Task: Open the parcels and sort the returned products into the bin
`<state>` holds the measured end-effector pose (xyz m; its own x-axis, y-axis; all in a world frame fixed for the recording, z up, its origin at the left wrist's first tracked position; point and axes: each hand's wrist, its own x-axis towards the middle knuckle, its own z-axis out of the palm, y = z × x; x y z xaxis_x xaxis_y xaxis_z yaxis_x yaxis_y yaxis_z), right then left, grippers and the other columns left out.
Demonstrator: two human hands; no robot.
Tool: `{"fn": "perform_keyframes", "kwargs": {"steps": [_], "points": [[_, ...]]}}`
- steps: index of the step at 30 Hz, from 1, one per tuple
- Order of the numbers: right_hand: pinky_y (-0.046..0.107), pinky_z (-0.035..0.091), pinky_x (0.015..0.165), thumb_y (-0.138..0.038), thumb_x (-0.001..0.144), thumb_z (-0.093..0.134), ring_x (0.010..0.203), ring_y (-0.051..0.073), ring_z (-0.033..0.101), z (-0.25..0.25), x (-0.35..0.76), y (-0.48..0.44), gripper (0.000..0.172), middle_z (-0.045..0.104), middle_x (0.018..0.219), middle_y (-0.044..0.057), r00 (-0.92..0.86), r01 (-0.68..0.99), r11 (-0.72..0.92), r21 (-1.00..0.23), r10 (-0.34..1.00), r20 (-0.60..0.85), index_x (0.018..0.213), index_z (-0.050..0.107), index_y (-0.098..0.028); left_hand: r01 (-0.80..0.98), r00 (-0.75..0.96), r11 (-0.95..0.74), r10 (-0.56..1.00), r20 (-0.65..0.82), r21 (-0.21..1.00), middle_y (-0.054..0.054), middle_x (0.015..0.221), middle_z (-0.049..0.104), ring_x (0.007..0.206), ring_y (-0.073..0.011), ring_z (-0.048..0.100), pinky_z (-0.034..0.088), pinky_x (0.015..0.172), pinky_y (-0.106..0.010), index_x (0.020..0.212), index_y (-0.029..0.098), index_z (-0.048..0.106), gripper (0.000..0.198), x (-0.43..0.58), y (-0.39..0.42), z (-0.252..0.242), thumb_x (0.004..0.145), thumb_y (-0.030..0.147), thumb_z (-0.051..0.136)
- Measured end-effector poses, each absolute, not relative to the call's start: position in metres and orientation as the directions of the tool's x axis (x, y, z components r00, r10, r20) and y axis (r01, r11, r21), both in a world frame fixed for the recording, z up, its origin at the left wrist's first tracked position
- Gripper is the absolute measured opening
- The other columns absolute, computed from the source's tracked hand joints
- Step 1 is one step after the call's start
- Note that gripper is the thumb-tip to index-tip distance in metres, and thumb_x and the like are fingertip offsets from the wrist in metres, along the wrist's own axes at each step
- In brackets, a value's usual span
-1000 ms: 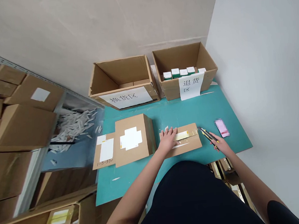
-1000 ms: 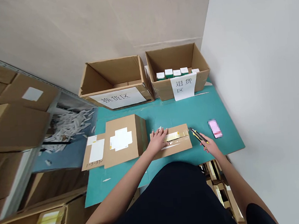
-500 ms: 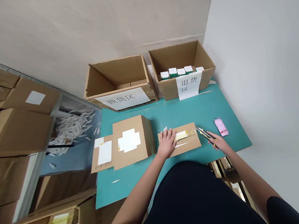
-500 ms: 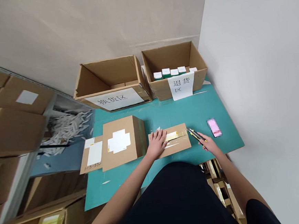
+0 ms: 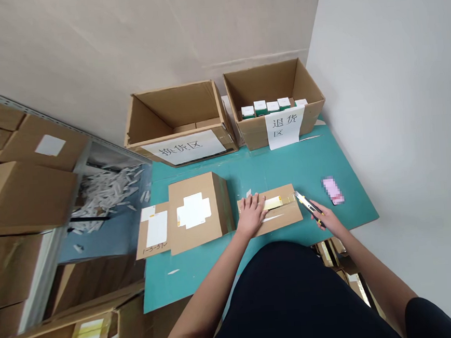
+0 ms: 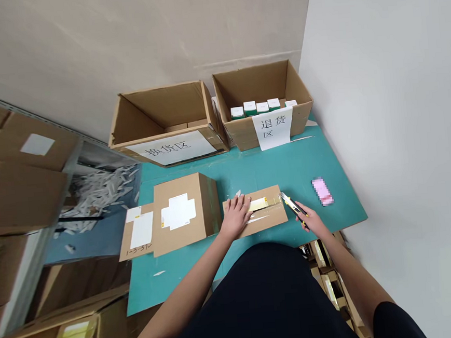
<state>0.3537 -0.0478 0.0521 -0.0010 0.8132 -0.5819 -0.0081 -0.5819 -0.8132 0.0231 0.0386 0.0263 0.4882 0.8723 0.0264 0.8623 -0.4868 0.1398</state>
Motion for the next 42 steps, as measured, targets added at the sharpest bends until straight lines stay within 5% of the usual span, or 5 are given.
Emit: {"fn": "perform_keyframes", "kwargs": {"steps": [32,42], "points": [[0.017,0.030,0.034,-0.057,0.076,0.072,0.044,0.008,0.048,0.061,0.346,-0.077,0.089,0.064,0.076,-0.001,0.097,-0.130,-0.593,-0.795,0.790,-0.605,0.153,0.042,-0.024,0.855,0.487,-0.483,0.873,0.030,0.189,-0.015,0.153,0.050,0.145,-0.0356,0.038,0.023,0.120,-0.058,0.149,0.023,0.050,0.052,0.021,0.041,0.026,0.102,0.043,0.039],[0.017,0.029,0.033,-0.059,0.076,0.074,0.045,0.008,0.049,0.055,0.353,-0.058,0.090,0.065,0.078,-0.001,-0.008,-0.102,-0.603,-0.791,0.796,-0.606,0.154,0.042,-0.027,0.858,0.479,-0.475,0.877,0.031,0.197,-0.014,0.153,0.051,0.145,-0.0352,0.038,0.023,0.120,-0.057,0.148,0.024,0.051,0.051,0.022,0.041,0.027,0.102,0.043,0.040]]}}
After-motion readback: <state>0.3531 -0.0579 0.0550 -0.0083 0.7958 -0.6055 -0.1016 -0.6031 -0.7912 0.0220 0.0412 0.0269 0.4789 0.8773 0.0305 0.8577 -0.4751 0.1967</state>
